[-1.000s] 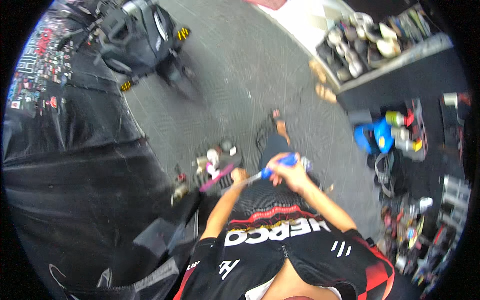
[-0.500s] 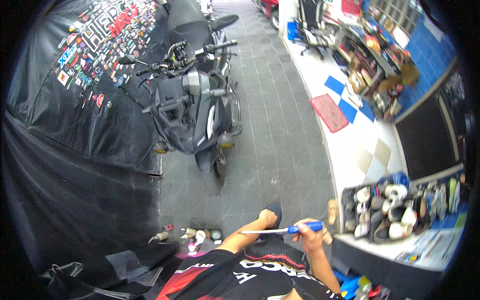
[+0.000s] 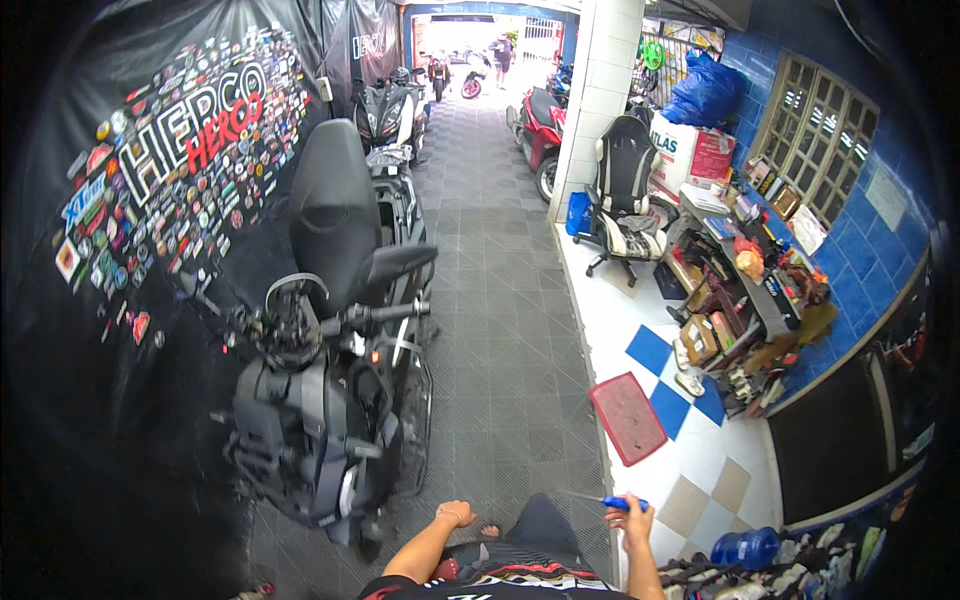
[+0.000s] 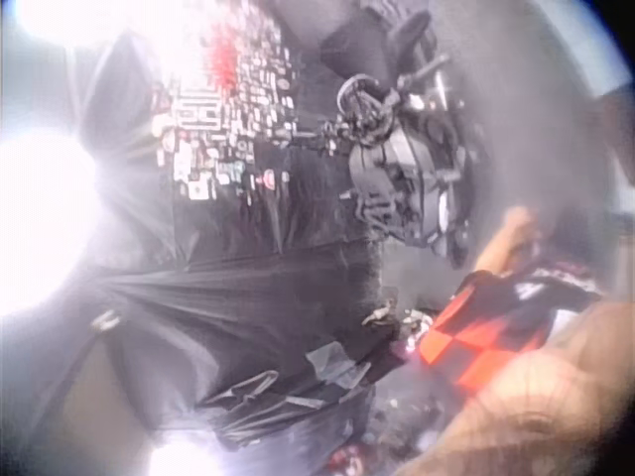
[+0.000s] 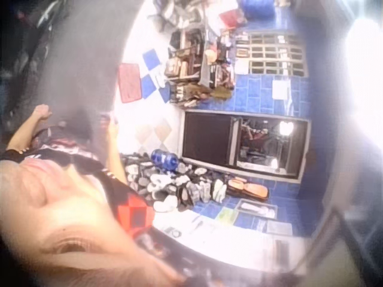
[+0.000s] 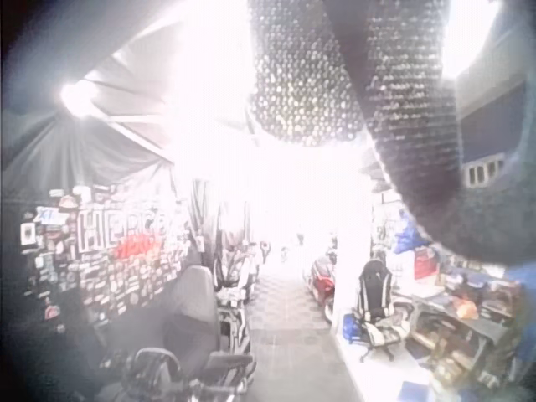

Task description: The person works on a motorcycle in a workshop, using a power drill and screwdriver to remove and install bolts on the rear seat area. They remove the seat, place it aside, and then reattach it using tools.

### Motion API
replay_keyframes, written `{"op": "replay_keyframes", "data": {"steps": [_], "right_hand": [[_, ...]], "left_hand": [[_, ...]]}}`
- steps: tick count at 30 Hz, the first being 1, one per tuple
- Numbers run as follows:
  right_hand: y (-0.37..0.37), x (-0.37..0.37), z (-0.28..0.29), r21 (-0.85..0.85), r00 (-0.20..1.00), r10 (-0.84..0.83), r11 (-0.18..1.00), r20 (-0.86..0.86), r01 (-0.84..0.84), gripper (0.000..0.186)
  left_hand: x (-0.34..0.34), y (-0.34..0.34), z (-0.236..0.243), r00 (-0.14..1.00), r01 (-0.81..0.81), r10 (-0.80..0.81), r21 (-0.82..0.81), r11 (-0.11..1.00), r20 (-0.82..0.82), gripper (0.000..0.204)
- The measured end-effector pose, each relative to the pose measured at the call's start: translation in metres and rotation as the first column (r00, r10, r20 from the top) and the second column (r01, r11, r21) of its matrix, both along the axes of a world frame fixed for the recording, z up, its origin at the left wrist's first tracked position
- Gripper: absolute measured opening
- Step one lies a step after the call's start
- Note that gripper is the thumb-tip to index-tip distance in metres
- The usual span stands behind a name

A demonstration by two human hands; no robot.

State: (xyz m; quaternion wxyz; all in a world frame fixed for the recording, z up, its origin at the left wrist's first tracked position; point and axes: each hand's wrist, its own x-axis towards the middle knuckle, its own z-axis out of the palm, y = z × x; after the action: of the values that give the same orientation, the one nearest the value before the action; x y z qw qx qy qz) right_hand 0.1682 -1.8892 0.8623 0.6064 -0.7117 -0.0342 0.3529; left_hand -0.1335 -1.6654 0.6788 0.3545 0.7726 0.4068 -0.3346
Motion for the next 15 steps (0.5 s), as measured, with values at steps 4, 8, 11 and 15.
{"op": "replay_keyframes", "data": {"steps": [4, 8, 11, 15], "right_hand": [[0.116, 0.086, -0.020, 0.073, 0.995, -0.030, 0.997, -0.097, 0.038, 0.031], [0.271, 0.162, -0.039, 0.134, 0.985, 0.165, 0.978, -0.042, -0.158, 0.031], [0.404, 0.212, -0.037, 0.079, 0.929, 0.349, 0.930, 0.121, -0.359, 0.032], [0.592, 0.270, -0.005, -0.115, 0.743, 0.600, 0.795, 0.295, -0.596, 0.033]], "left_hand": [[0.020, 0.101, -0.031, 0.964, -0.265, 0.265, -0.026, 0.964, 0.008, 0.058], [0.038, 0.175, -0.056, 0.802, -0.597, 0.597, 0.031, 0.801, 0.022, 0.056], [0.048, 0.196, -0.088, 0.480, -0.875, 0.872, 0.018, 0.484, -0.095, 0.051], [0.110, 0.247, -0.056, 0.457, -0.884, 0.866, -0.215, 0.416, -0.205, 0.035]]}}
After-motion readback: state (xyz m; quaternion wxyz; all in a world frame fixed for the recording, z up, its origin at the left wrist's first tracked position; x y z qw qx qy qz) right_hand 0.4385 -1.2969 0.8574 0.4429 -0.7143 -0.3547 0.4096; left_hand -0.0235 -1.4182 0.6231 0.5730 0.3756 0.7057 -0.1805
